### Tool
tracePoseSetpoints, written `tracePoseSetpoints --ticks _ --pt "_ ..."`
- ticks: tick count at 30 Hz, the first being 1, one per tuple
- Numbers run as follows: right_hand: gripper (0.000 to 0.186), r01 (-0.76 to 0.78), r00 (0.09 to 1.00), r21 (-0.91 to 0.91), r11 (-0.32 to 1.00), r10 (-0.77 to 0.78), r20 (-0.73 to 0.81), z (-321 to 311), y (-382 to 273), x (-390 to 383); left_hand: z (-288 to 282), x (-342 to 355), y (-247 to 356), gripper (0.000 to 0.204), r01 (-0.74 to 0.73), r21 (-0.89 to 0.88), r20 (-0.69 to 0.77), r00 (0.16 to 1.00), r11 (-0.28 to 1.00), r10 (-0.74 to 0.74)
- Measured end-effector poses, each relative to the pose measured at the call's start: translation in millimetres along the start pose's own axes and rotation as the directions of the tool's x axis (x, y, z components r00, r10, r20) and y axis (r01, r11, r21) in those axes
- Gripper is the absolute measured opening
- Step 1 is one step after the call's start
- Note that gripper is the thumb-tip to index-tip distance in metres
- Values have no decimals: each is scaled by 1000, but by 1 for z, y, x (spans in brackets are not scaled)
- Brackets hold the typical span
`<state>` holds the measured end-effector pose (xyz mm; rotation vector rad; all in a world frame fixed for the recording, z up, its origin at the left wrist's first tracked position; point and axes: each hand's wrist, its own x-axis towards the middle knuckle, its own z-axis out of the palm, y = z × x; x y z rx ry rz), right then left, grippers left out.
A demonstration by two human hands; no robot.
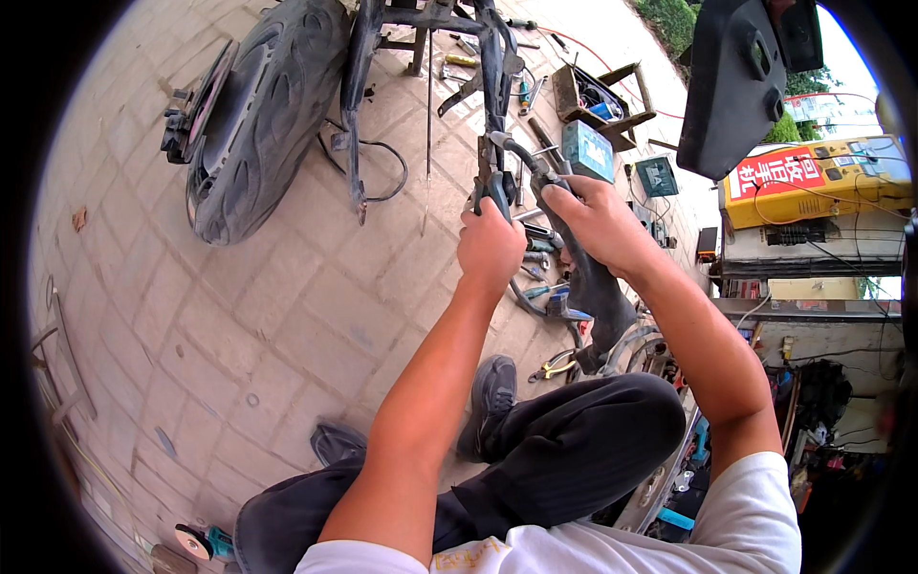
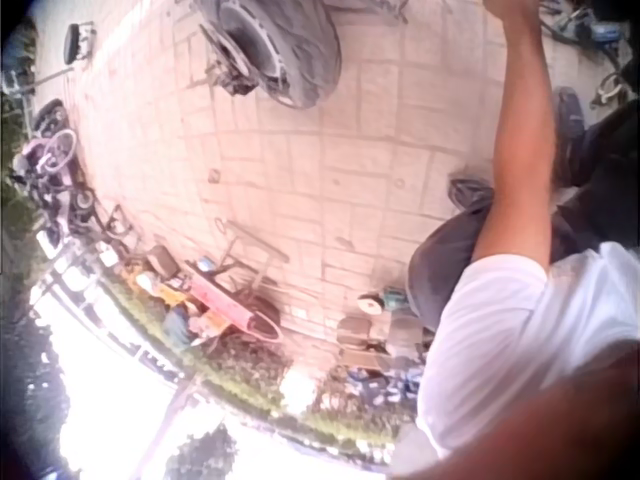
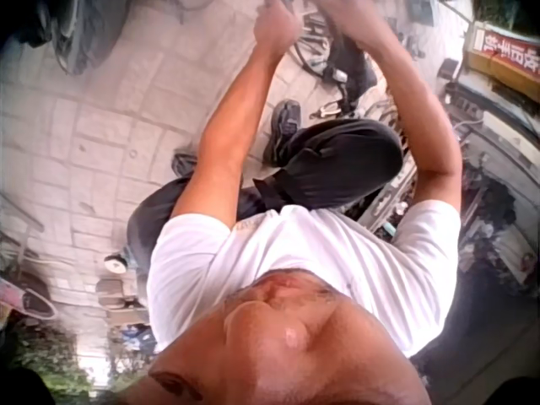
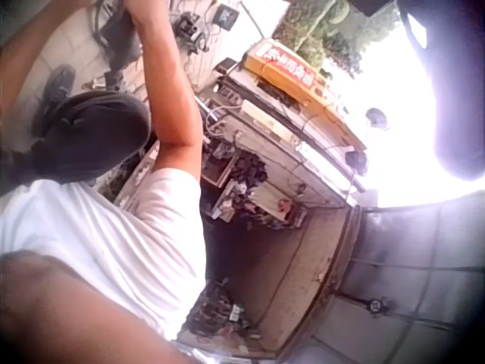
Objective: The person welds a metal component onto a motorcycle frame using a welding torch, using pliers to position the piece and tapping it during the process.
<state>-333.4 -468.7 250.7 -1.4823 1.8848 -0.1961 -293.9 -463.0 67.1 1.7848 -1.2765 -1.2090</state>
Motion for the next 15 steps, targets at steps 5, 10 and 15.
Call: tracePoseSetpoints --ticks 5,10,15 --pt "36 -30 1000 -22 999 30 2 0 -5 0 0 0 -1 42 -8 -2 12 1000 1000 8" --pt "37 -11 1000 -123 992 13 16 -3 -12 4 -1 -1 0 42 -5 9 13 1000 1000 5" --pt "37 -13 1000 -155 988 16 17 -4 -15 4 -1 -1 1 43 -4 2 29 1000 1000 4"
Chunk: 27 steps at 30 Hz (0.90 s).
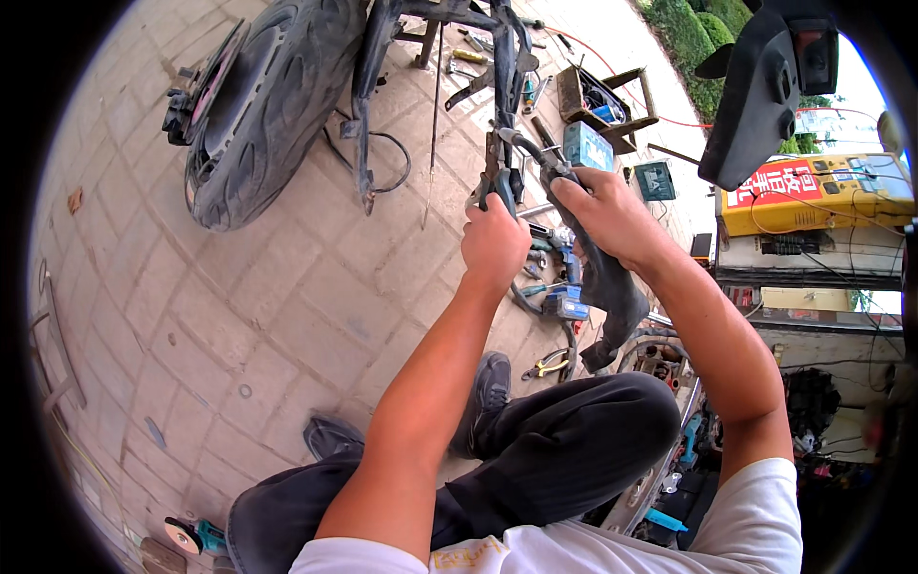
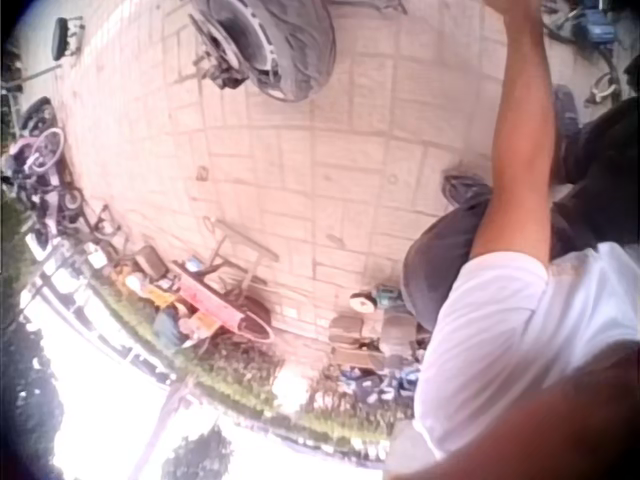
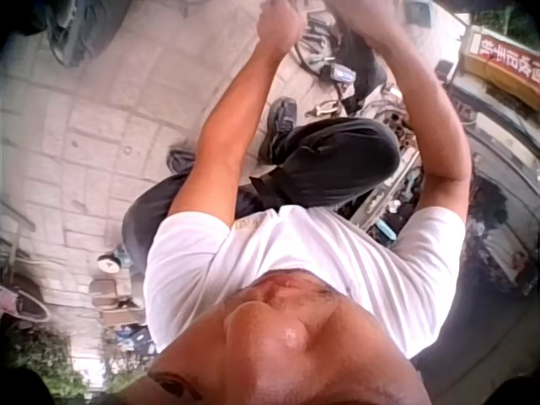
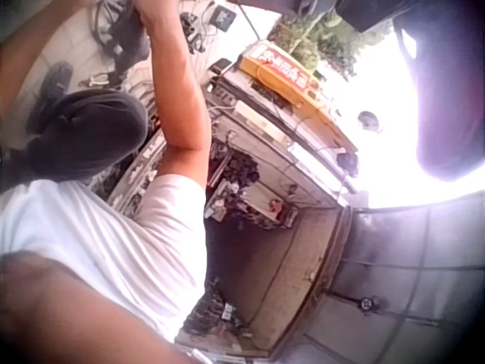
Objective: The person welds a metal component onto a motorcycle frame using a welding torch, using pliers to position the piece and tapping it during the process.
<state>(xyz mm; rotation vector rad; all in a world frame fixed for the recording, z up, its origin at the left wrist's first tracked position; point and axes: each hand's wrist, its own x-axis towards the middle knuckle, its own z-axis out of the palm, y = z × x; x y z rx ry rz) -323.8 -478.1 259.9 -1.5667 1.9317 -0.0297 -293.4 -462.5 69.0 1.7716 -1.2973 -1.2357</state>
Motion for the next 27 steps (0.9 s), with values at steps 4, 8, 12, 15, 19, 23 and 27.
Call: tracePoseSetpoints --ticks 4,8,12,15,19,23,27 --pt "37 -13 1000 25 1000 13 2 1 1 0 -1 1 -2 42 2 -6 0 1000 1000 -2" --pt "37 -47 999 78 996 47 -5 2 6 -3 -6 2 -3 44 19 -36 32 999 999 -18" --pt "38 9 1000 131 991 -5 -29 10 20 -12 -17 0 -17 46 59 -120 64 997 991 -52" --pt "42 60 990 92 994 -47 -136 31 23 -20 -18 4 -52 43 77 -267 17 997 961 -75" --pt "41 10 999 263 965 1 -43 38 34 -26 -25 9 -96 42 164 -127 13 986 978 -164" --pt "36 -303 947 590 748 168 272 46 40 -29 -45 22 -140 52 374 65 74 923 925 -378" --pt "39 -438 898 714 547 218 383 66 48 -33 -55 21 -168 55 517 239 14 844 822 -536"
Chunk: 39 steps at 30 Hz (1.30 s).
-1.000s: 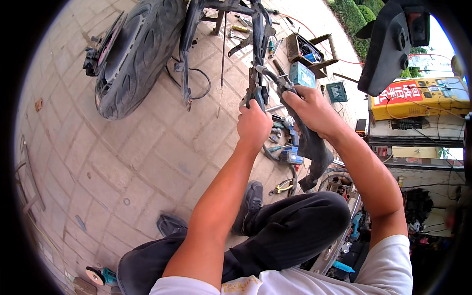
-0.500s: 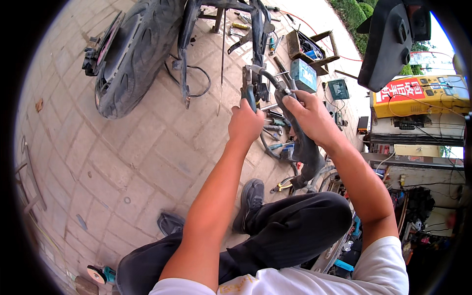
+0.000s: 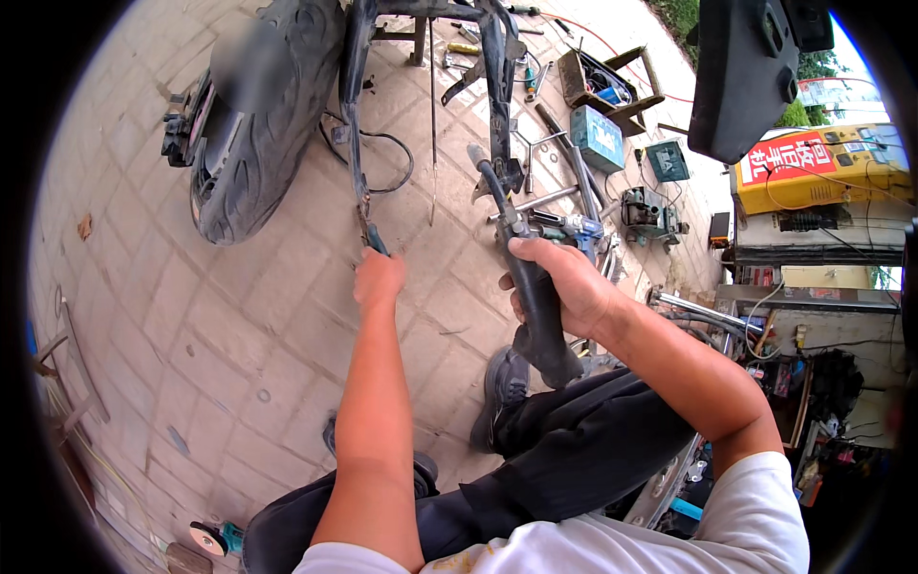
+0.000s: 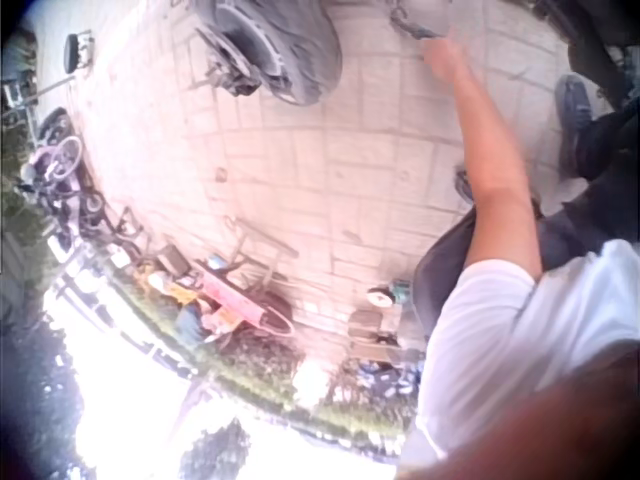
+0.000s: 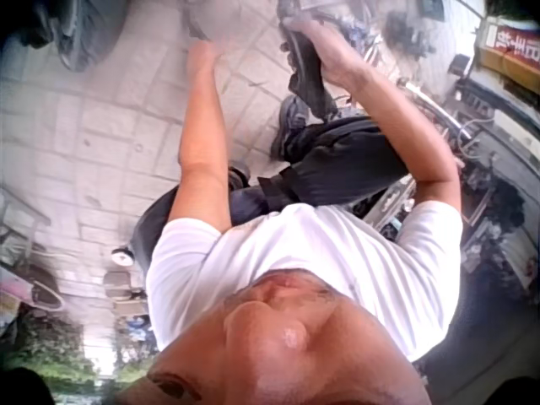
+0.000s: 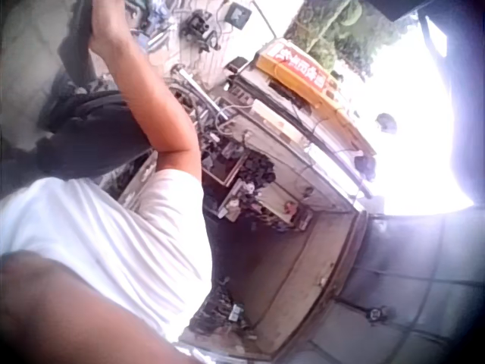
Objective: The person welds a metal component onto a motorcycle frame using a welding torch, using pliers to position the piece and tapping it during the process.
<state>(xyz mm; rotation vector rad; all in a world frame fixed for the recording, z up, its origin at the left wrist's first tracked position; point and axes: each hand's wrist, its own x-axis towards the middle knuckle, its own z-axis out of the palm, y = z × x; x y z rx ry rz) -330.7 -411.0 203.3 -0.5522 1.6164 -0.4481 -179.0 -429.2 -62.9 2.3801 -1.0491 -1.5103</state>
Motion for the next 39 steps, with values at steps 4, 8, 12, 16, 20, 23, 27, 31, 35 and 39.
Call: tracePoseSetpoints --ticks 4,8,12,16,20,23,27,31,35,39 --pt "28 139 990 -37 990 -139 -2 30 23 18 17 -5 5 62 -25 61 -478 877 998 51" --pt "42 317 916 -190 929 -351 -192 63 48 42 -38 -16 60 68 -307 -579 57 909 755 414" --pt "50 350 916 -111 930 -365 -167 65 59 58 -69 -43 61 77 121 -815 556 438 567 706" --pt "41 360 930 -8 933 -360 -68 47 59 68 -53 -76 24 72 69 -821 544 394 566 741" --pt "36 544 837 -269 795 -489 246 11 69 64 -34 -83 10 62 135 -875 451 575 465 683" --pt "36 615 770 -605 505 -549 324 -57 69 97 -24 -82 13 48 159 -913 382 654 375 653" --pt "67 443 778 -717 538 -629 8 -103 77 163 -17 -91 23 44 76 -896 336 761 438 555" --pt "102 553 398 -788 269 -917 -33 -85 88 237 -21 -102 36 44 31 -888 296 801 458 520" --pt "98 584 453 -729 356 -889 -71 -69 94 270 -21 -105 43 44 38 -889 294 811 456 506" --pt "91 620 497 -680 392 -867 -47 -57 106 268 -16 -108 45 42 21 -861 299 829 508 472"
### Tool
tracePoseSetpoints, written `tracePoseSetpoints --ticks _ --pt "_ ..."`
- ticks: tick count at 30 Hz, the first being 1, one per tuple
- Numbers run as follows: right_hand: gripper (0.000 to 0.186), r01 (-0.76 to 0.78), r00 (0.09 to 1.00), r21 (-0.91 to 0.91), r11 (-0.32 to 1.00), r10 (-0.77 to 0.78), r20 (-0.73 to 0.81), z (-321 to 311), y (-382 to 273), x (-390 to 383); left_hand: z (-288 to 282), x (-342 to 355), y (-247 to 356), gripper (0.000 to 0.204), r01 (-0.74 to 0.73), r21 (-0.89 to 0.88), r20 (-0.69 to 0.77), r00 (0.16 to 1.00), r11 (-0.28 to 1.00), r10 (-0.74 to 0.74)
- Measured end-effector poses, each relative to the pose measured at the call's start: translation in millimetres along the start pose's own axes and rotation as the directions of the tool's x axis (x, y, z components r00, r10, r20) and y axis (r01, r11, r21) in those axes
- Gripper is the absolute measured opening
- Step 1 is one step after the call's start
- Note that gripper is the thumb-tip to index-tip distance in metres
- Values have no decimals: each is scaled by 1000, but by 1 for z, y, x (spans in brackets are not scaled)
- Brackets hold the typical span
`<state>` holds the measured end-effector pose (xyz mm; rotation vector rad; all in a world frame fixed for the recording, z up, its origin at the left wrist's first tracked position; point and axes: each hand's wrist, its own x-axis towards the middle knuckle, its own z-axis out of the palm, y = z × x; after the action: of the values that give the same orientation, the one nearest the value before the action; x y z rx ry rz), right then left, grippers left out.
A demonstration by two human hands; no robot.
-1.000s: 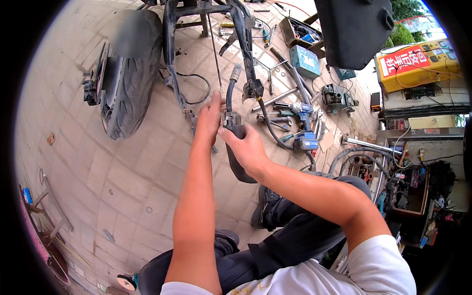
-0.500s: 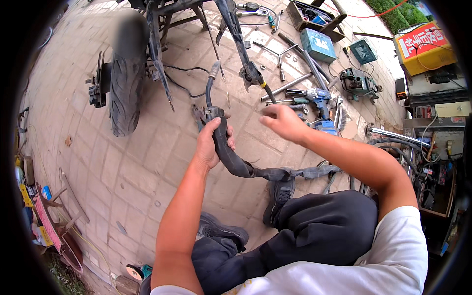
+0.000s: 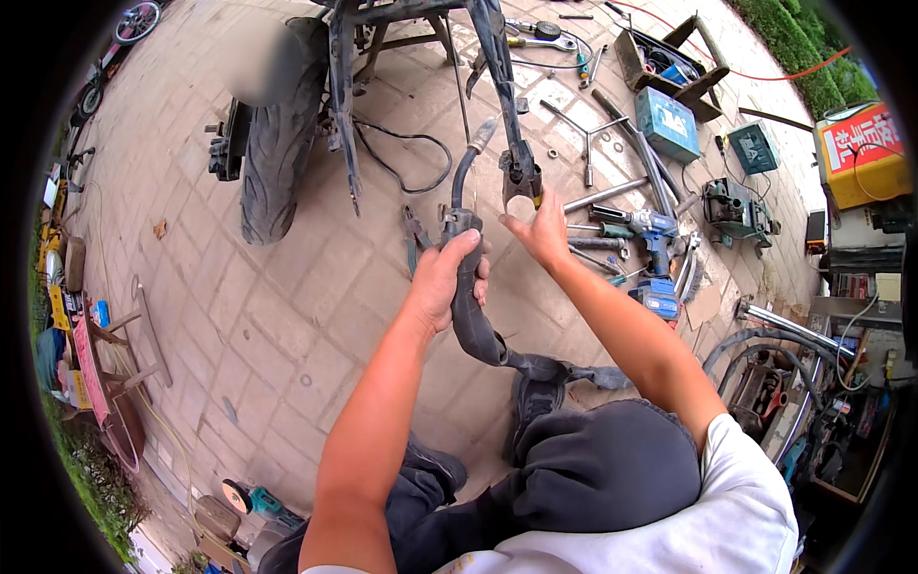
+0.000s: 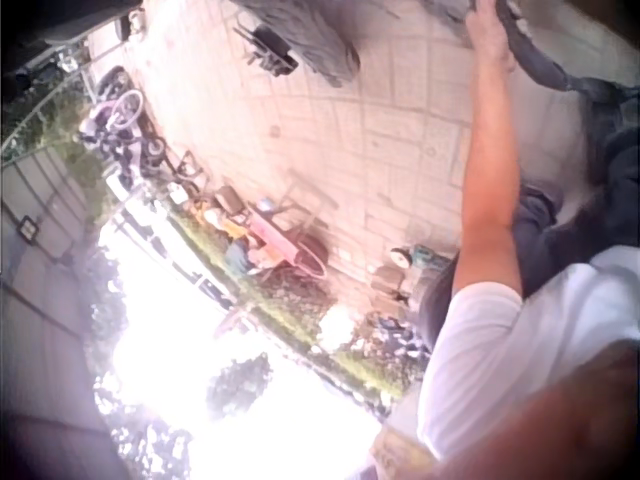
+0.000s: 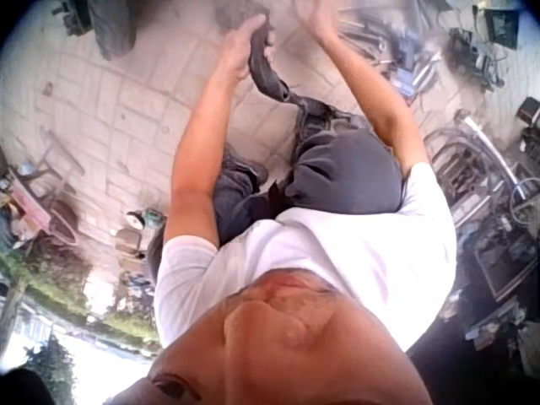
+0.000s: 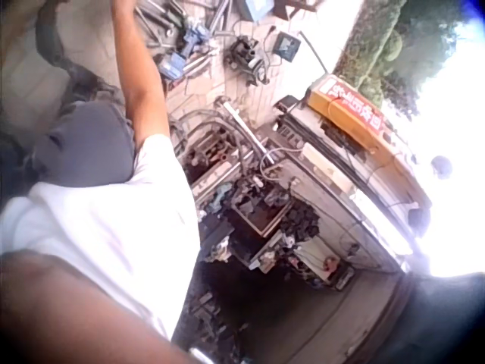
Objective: The person welds a metal component onto a motorcycle frame using a welding torch, using pliers to position the piece and tapping it during the process.
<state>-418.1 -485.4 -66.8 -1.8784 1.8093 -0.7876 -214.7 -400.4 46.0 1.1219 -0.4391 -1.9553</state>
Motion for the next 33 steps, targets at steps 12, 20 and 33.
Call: tracePoseSetpoints --ticks 12,20,33 --pt "92 -102 993 61 993 105 -48 1 -13 8 13 8 7 40 33 -68 -23 999 997 -34" --pt "92 -113 993 66 991 115 -28 -2 -12 8 14 8 9 38 43 -78 2 999 996 -43" --pt "104 -255 967 27 966 255 -2 -24 7 -23 19 -2 11 45 35 -38 -29 999 999 -36"
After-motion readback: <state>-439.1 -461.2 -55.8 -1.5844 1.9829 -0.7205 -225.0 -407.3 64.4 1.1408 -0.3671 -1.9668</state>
